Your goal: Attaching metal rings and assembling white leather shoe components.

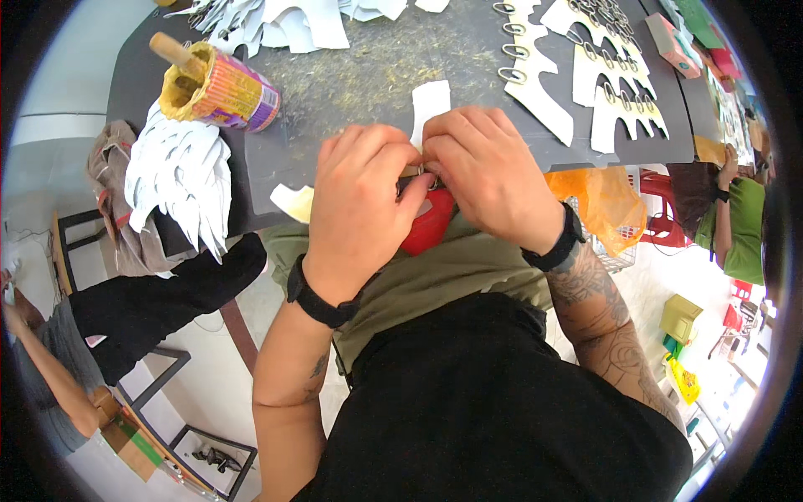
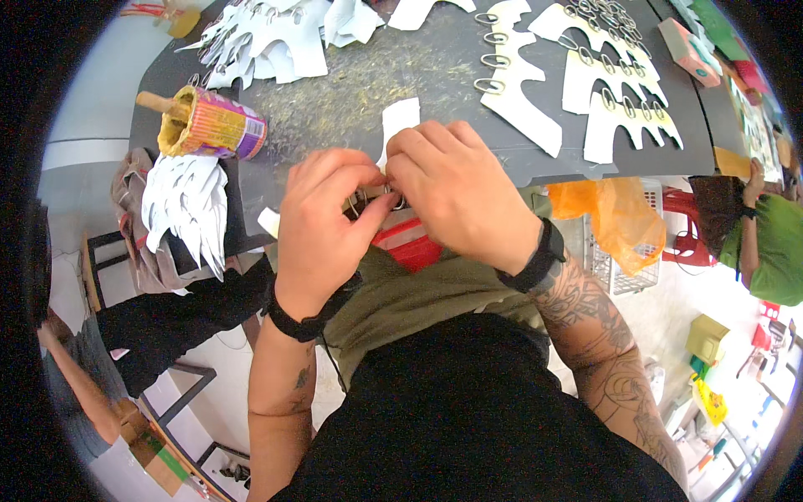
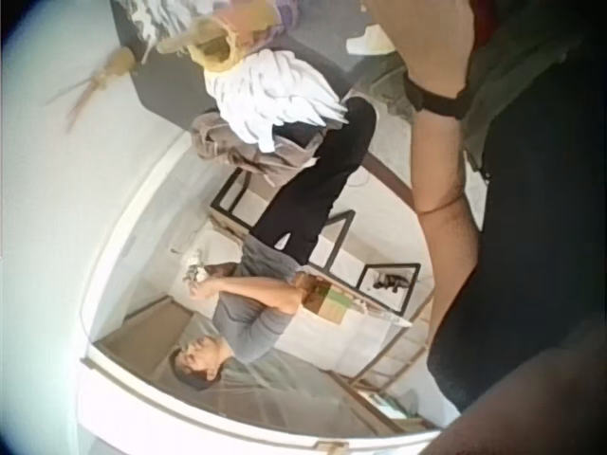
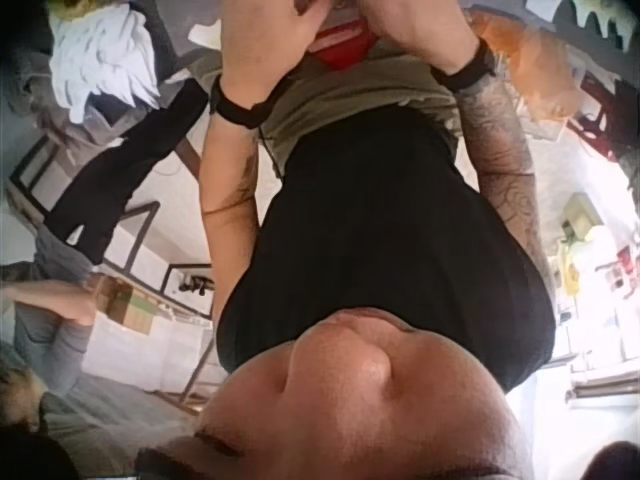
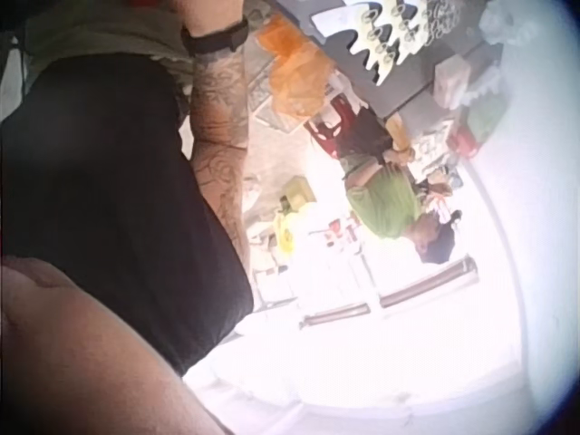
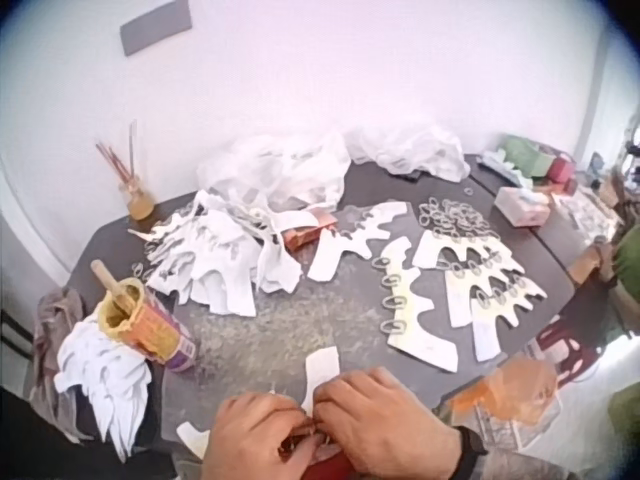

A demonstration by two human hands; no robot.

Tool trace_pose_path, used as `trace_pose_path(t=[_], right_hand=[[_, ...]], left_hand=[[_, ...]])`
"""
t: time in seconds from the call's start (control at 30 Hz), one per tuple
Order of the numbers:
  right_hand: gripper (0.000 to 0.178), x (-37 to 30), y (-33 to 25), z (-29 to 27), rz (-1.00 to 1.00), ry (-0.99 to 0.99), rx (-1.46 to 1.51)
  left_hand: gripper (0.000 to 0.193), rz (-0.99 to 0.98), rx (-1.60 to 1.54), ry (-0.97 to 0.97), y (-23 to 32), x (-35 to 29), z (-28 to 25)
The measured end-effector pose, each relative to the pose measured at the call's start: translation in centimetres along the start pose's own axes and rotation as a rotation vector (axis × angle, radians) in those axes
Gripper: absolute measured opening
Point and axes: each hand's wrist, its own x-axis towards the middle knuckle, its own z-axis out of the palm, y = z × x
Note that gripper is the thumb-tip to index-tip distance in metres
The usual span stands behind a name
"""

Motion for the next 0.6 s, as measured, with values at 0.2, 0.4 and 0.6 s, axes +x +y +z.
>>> trace_pose_path(t=[0.2,0.4,0.6], right_hand=[[0.012,-0.1,0.0,0.1,0.073,0.008,0.071],[0.018,-0.1,0.2,-0.6,0.124,0.027,0.143],[0.023,0.2,-0.1,-0.9,0.215,0.008,0.204]], left_hand=[[0.014,-0.083,-0.063,0.057,0.2,-0.3,1.6],[0.009,-0.13,-0.066,-0.088,0.0,1.4,0.4],[0.003,-0.103,-0.073,-0.267,-1.4,2.8,-0.8]])
